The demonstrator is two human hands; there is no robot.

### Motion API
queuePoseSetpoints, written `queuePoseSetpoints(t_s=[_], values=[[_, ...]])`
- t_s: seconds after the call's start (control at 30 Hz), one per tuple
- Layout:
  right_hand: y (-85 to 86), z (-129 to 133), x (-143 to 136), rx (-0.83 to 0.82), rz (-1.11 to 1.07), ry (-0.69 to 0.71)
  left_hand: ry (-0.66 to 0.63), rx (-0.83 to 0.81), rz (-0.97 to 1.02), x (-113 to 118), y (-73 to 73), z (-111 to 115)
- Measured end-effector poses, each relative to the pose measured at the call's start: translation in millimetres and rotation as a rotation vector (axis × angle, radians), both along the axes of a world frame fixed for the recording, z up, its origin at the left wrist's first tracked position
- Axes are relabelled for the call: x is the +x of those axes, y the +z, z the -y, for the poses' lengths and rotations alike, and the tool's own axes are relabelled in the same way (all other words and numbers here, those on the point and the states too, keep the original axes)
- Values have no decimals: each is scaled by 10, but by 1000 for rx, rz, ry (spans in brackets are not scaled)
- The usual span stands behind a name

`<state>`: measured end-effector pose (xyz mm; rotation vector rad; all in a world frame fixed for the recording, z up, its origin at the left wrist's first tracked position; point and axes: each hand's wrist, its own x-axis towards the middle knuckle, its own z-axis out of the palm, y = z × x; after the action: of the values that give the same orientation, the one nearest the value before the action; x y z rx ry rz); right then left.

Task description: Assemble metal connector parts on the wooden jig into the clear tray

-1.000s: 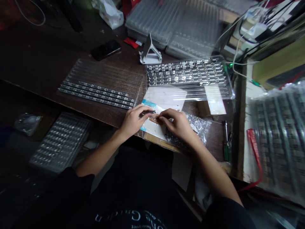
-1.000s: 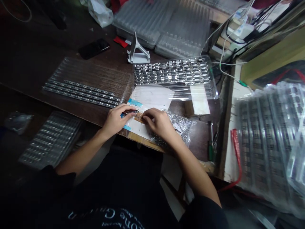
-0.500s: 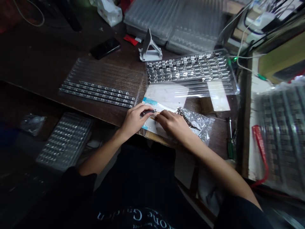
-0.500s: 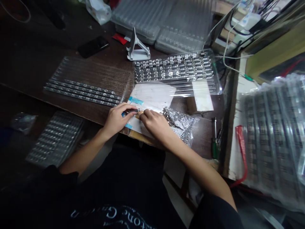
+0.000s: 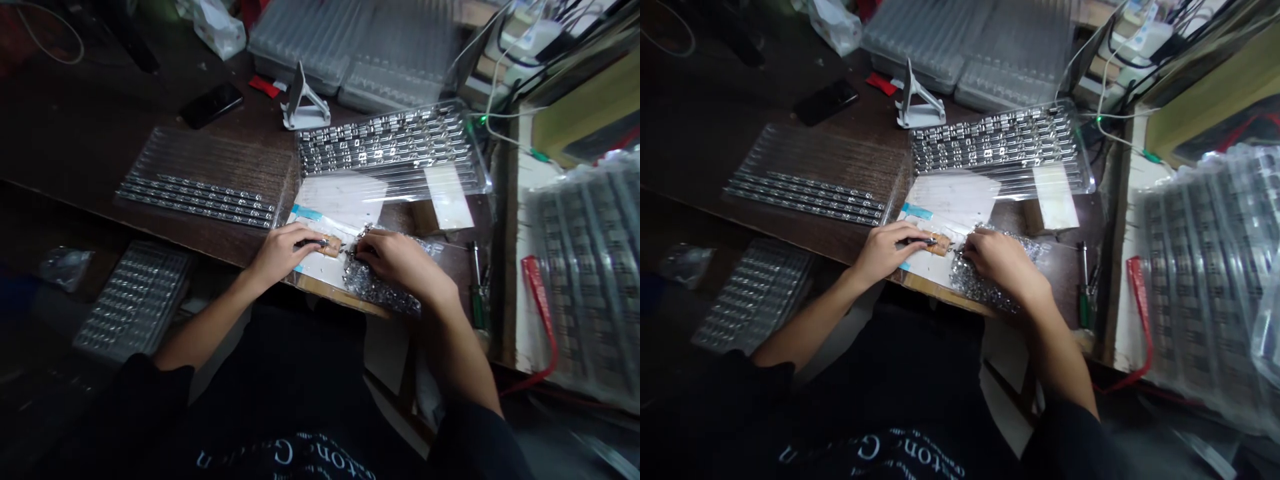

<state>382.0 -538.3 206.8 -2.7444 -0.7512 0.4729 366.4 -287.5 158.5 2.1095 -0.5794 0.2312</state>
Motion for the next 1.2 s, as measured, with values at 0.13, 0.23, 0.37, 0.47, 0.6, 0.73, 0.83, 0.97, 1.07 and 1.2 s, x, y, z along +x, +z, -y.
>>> queuePoseSetpoints(t_s=[0.13,0.23,0.37,0.47,0.6,0.73,0.83,0.97,1.07,1.2], values=[[15,-31,-27,-21,28,-13,6,13,25,-13,-18,10],[22,-52,-40,-40,21,-5,0,23,29,-13,-30,14],[9,-24,-23,53,-6,-6,10,-4,17,-8,-25,4],[15,12,11,224,-28,-32,147,-81,18,-6,-4,-16],[45,-39,41,309,-14,-38,173,-112,20,-12,15,-30],[25,-186,30,217,20,-33,162,-124,-4,-20,10,-27],[-17,-264,0,92,20,-17,174,-126,-15,-25,-2,-24],[-11,-247,-34,22,-11,-2,175,-138,-25,-28,-22,-23],[42,-214,-29,116,-25,-65,167,-139,-28,-28,-32,-30],[24,-281,4,340,-35,-117,163,-124,-36,-32,-23,-35]])
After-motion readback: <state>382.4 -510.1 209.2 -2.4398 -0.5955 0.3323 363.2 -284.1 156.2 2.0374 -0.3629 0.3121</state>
